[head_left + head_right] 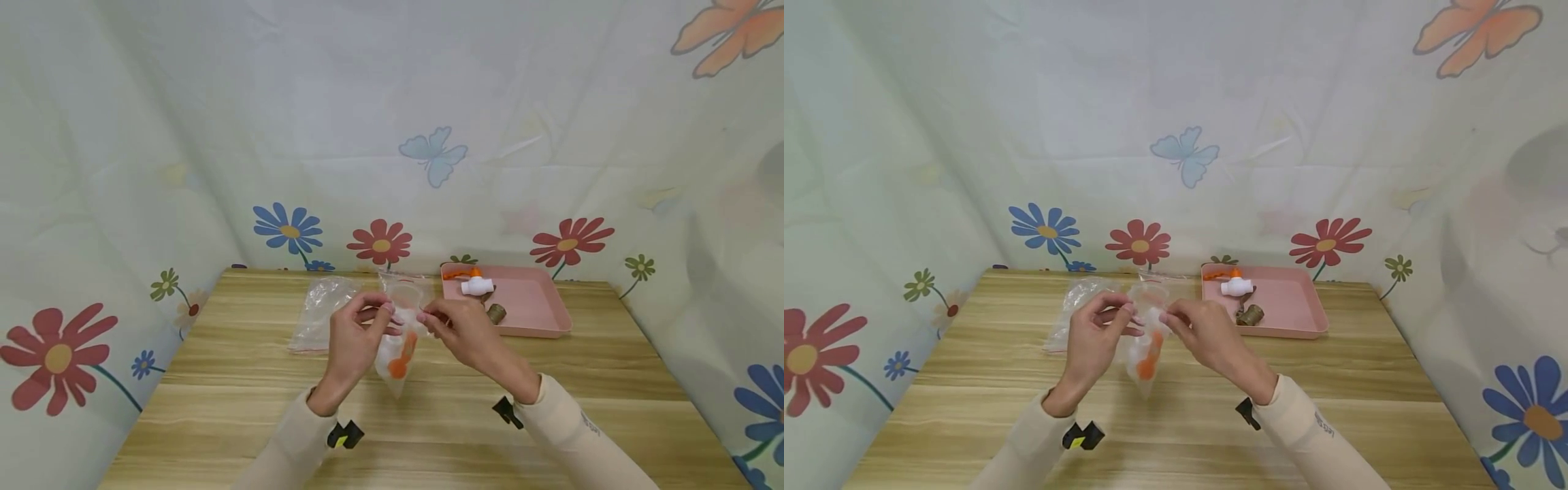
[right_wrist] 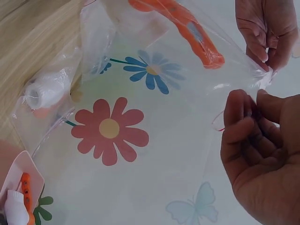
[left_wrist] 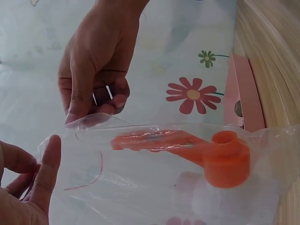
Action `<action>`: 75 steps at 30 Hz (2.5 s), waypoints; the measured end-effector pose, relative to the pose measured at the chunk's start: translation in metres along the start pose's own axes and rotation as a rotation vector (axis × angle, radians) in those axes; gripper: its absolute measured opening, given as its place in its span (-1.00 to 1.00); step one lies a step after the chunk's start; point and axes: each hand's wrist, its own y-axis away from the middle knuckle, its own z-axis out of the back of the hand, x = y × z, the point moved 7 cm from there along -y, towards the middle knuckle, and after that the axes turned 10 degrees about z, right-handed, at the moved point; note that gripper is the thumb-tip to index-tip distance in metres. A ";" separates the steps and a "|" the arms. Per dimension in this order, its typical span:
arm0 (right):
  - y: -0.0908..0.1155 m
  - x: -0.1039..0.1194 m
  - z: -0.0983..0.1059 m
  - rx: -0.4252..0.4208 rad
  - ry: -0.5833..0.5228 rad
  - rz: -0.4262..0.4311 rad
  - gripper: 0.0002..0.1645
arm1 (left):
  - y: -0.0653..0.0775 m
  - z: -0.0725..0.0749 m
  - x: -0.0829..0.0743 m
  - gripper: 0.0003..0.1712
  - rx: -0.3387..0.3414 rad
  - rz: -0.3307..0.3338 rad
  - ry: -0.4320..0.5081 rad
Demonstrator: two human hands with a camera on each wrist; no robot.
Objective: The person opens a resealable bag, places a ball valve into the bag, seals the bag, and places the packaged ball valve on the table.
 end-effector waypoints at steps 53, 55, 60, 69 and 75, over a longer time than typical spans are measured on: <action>-0.009 0.016 0.038 -0.122 0.169 0.177 -0.91 | -0.001 -0.010 -0.046 -0.70 0.034 -0.280 -0.559; -0.009 0.018 0.039 -0.123 0.180 0.189 -0.90 | -0.001 -0.015 -0.043 -0.63 0.074 -0.293 -0.611; -0.009 0.022 0.036 -0.110 0.194 0.227 -0.90 | -0.002 -0.025 -0.036 -0.57 0.161 -0.318 -0.707; -0.006 0.027 0.032 -0.102 0.200 0.262 -0.48 | 0.000 -0.030 -0.034 -0.71 0.196 -0.342 -0.718; -0.007 0.029 0.030 -0.094 0.213 0.263 -0.45 | 0.001 -0.031 -0.035 -0.88 0.182 -0.372 -0.717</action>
